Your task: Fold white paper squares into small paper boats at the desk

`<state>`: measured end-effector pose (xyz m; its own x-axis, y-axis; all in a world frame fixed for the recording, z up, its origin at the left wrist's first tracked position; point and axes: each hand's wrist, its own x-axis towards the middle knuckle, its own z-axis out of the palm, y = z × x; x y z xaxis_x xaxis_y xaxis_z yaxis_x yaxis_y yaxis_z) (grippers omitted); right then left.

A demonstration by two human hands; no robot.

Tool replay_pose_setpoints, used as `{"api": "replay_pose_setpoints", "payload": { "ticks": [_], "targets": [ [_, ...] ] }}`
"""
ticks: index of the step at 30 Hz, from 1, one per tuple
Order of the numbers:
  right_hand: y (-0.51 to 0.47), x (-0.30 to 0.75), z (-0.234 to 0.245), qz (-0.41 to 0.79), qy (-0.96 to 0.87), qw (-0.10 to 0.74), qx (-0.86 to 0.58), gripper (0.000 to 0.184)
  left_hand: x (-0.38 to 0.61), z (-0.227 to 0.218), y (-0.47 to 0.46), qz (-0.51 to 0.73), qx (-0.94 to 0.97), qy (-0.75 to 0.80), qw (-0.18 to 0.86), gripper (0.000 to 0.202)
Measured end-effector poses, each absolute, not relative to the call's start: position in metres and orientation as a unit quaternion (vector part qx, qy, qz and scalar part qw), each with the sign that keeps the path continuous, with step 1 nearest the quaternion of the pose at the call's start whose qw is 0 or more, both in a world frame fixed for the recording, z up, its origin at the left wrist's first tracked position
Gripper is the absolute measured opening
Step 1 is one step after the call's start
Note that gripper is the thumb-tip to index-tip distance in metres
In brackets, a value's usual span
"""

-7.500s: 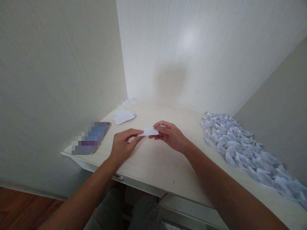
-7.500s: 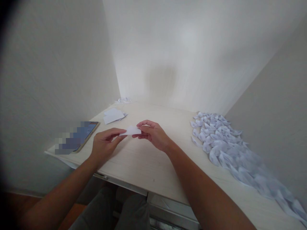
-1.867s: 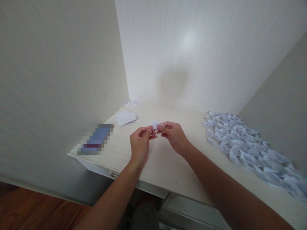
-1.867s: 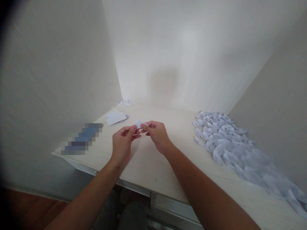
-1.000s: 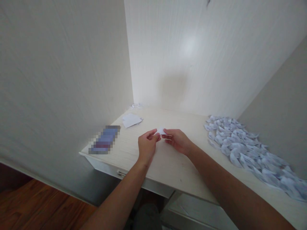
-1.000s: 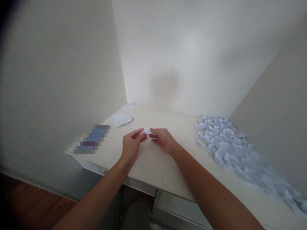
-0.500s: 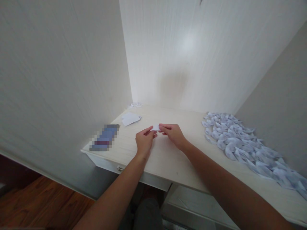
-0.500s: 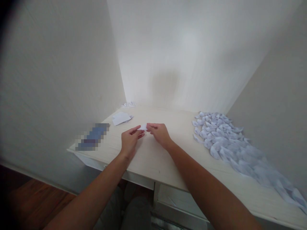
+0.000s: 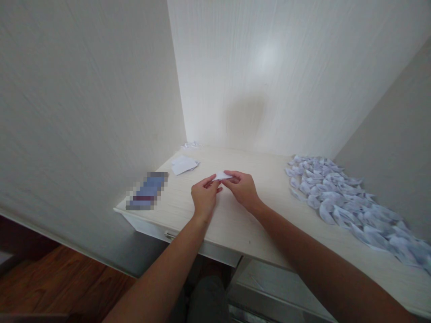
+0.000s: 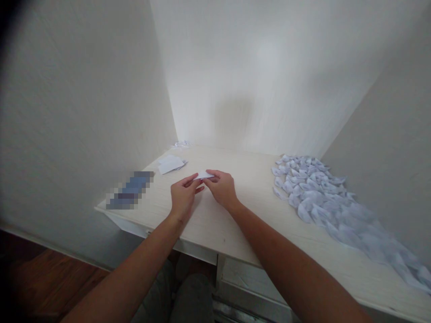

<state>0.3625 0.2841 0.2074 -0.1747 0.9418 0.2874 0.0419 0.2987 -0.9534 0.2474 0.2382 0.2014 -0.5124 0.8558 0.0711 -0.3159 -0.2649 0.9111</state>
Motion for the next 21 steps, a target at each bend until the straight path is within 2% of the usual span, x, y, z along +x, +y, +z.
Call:
{"api": "replay_pose_setpoints", "payload": {
  "ticks": [6,12,21],
  "targets": [
    [0.275,0.358,0.211,0.372,-0.617,0.546,-0.428,0.028,0.253,0.198,0.237,0.717,0.364,0.492,0.335,0.033],
    [0.264,0.359,0.224,0.257,-0.651,0.544,-0.463,0.022,0.259,0.196,0.234,0.695,0.422,0.534,0.232,0.026],
    [0.264,0.361,0.226,0.173,-0.679,0.528,-0.481,0.020,0.264,0.197,0.232,0.683,0.446,0.551,0.175,0.028]
  ]
}}
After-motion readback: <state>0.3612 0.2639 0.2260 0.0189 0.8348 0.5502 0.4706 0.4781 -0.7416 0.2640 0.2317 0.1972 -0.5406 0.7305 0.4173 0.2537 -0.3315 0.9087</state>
